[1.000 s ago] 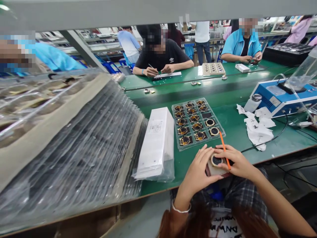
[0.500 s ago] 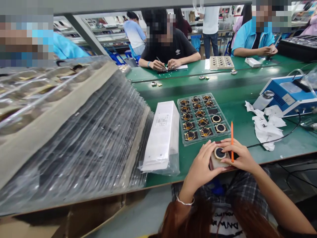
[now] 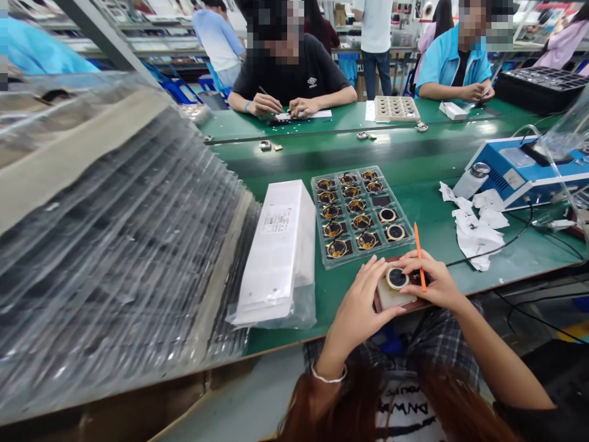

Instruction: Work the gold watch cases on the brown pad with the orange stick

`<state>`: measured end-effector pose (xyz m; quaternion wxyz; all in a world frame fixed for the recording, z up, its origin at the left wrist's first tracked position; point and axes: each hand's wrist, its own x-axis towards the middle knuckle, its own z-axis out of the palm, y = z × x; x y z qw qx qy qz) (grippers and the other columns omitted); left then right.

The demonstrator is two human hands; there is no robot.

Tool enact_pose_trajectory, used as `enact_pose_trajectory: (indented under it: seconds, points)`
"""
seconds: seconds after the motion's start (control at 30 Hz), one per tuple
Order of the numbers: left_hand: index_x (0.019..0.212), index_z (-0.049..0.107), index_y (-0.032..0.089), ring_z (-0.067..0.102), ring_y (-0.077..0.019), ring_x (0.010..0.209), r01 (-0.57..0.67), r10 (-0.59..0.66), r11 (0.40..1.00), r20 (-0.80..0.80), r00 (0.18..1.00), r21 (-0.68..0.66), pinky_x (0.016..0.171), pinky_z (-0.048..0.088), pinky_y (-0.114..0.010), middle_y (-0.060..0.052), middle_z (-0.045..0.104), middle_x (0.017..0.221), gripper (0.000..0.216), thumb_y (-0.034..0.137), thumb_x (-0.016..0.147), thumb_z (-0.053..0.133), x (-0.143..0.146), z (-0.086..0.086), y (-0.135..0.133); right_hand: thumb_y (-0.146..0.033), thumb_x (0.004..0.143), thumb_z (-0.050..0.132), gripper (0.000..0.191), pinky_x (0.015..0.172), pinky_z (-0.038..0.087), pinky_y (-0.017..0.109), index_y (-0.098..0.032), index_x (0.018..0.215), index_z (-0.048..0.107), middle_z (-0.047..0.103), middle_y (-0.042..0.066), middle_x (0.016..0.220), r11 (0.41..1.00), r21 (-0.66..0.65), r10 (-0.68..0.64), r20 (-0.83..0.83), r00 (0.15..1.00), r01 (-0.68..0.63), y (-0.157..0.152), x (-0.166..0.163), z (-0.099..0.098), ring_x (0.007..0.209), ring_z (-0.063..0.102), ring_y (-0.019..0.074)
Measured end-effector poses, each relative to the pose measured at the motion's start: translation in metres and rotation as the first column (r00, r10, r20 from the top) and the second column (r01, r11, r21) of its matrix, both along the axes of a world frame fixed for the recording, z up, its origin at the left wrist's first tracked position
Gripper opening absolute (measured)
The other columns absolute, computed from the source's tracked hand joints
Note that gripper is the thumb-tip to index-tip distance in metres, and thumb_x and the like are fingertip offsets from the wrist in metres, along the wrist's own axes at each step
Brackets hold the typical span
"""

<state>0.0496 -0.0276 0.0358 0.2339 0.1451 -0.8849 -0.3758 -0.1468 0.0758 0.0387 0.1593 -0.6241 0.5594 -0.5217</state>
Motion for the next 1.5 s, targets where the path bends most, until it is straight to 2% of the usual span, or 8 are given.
enact_pose_trajectory:
  seconds: [0.17, 0.4, 0.63, 0.83, 1.0, 1.23, 1.33, 1.5]
  points:
    - [0.149, 0.032, 0.025, 0.032, -0.0282, 0.148, -0.008, 0.008, 1.0, 0.013, 1.0, 0.005, 0.12, 0.032, -0.053, -0.013, 0.042, 0.154, 0.084, 0.041, 0.08, 0.077, -0.001, 0.0, 0.0, -0.041, 0.082, 0.078, 0.025, 0.093, 0.052, 0.048, -0.026, 0.094, 0.062, 0.073, 0.009, 0.112, 0.993, -0.028, -0.109, 0.118, 0.987, 0.114, 0.001, -0.002, -0.003, 0.108, 0.063, 0.0266]
    - [0.148, 0.034, 0.026, 0.033, -0.0276, 0.147, 0.005, -0.005, 1.0, -0.02, 1.0, 0.002, 0.121, 0.031, -0.051, -0.012, 0.042, 0.155, 0.081, 0.042, 0.081, 0.077, 0.0, 0.001, 0.0, -0.04, 0.082, 0.079, 0.025, 0.088, 0.054, 0.043, -0.026, 0.092, 0.061, 0.074, 0.006, 0.11, 0.999, -0.033, 0.001, -0.121, 0.993, -0.005, -0.002, 0.003, 0.005, 0.103, 0.06, 0.0243]
    - [0.147, 0.036, 0.027, 0.031, -0.0267, 0.148, -0.005, 0.005, 1.0, 0.004, 1.0, 0.029, 0.123, 0.029, -0.05, -0.01, 0.041, 0.155, 0.079, 0.041, 0.081, 0.077, 0.0, 0.001, 0.001, -0.042, 0.084, 0.076, 0.027, 0.086, 0.054, 0.043, -0.025, 0.094, 0.057, 0.073, 0.008, 0.109, 1.0, -0.03, 0.005, -0.174, 0.985, -0.01, -0.002, 0.004, 0.005, 0.101, 0.059, 0.0251]
    - [0.149, 0.036, 0.027, 0.032, -0.0311, 0.147, 0.007, -0.009, 0.999, 0.058, 0.998, 0.038, 0.12, 0.031, -0.058, -0.011, 0.041, 0.155, 0.084, 0.043, 0.078, 0.078, 0.005, 0.001, 0.003, -0.044, 0.087, 0.072, 0.026, 0.085, 0.054, 0.042, -0.026, 0.093, 0.053, 0.072, 0.007, 0.11, 0.998, -0.054, -0.033, -0.237, 0.971, 0.02, 0.001, 0.01, -0.002, 0.102, 0.06, 0.0259]
    - [0.139, 0.049, 0.027, 0.039, -0.0304, 0.14, 0.006, -0.006, 1.0, -0.016, 1.0, 0.021, 0.116, 0.039, -0.053, -0.011, 0.046, 0.146, 0.068, 0.039, 0.079, 0.079, 0.006, 0.003, 0.002, -0.044, 0.087, 0.072, 0.026, 0.086, 0.054, 0.041, -0.026, 0.093, 0.055, 0.071, 0.008, 0.111, 0.999, -0.033, -0.018, -0.213, 0.977, 0.011, -0.001, 0.007, -0.006, 0.107, 0.059, 0.0261]
    - [0.126, 0.062, 0.025, 0.038, -0.0275, 0.139, 0.037, -0.045, 0.994, -0.086, 0.995, -0.099, 0.116, 0.038, -0.052, -0.009, 0.053, 0.138, 0.034, 0.029, 0.092, 0.065, 0.006, 0.004, 0.002, -0.053, 0.089, 0.066, 0.037, 0.093, 0.052, 0.037, -0.027, 0.113, 0.055, 0.067, 0.008, 0.114, 1.0, -0.014, -0.011, -0.106, 0.994, 0.01, 0.006, 0.002, -0.005, 0.115, 0.058, 0.0253]
    - [0.124, 0.064, 0.024, 0.038, -0.0276, 0.139, 0.029, -0.044, 0.988, -0.101, 0.994, -0.153, 0.115, 0.039, -0.052, -0.01, 0.053, 0.138, 0.031, 0.026, 0.093, 0.063, 0.006, 0.005, 0.003, -0.053, 0.089, 0.067, 0.042, 0.093, 0.053, 0.035, -0.027, 0.119, 0.053, 0.066, 0.008, 0.113, 1.0, -0.023, -0.024, -0.106, 0.994, 0.021, 0.006, 0.004, -0.005, 0.114, 0.059, 0.0243]
    - [0.122, 0.065, 0.022, 0.039, -0.0271, 0.139, 0.023, -0.044, 0.982, -0.108, 0.993, -0.189, 0.114, 0.042, -0.052, -0.01, 0.055, 0.139, 0.029, 0.025, 0.094, 0.061, 0.005, 0.006, 0.003, -0.04, 0.09, 0.069, 0.031, 0.09, 0.054, 0.032, -0.028, 0.114, 0.054, 0.065, 0.007, 0.109, 0.999, -0.018, -0.036, -0.127, 0.991, 0.034, 0.003, 0.008, -0.004, 0.11, 0.061, 0.0216]
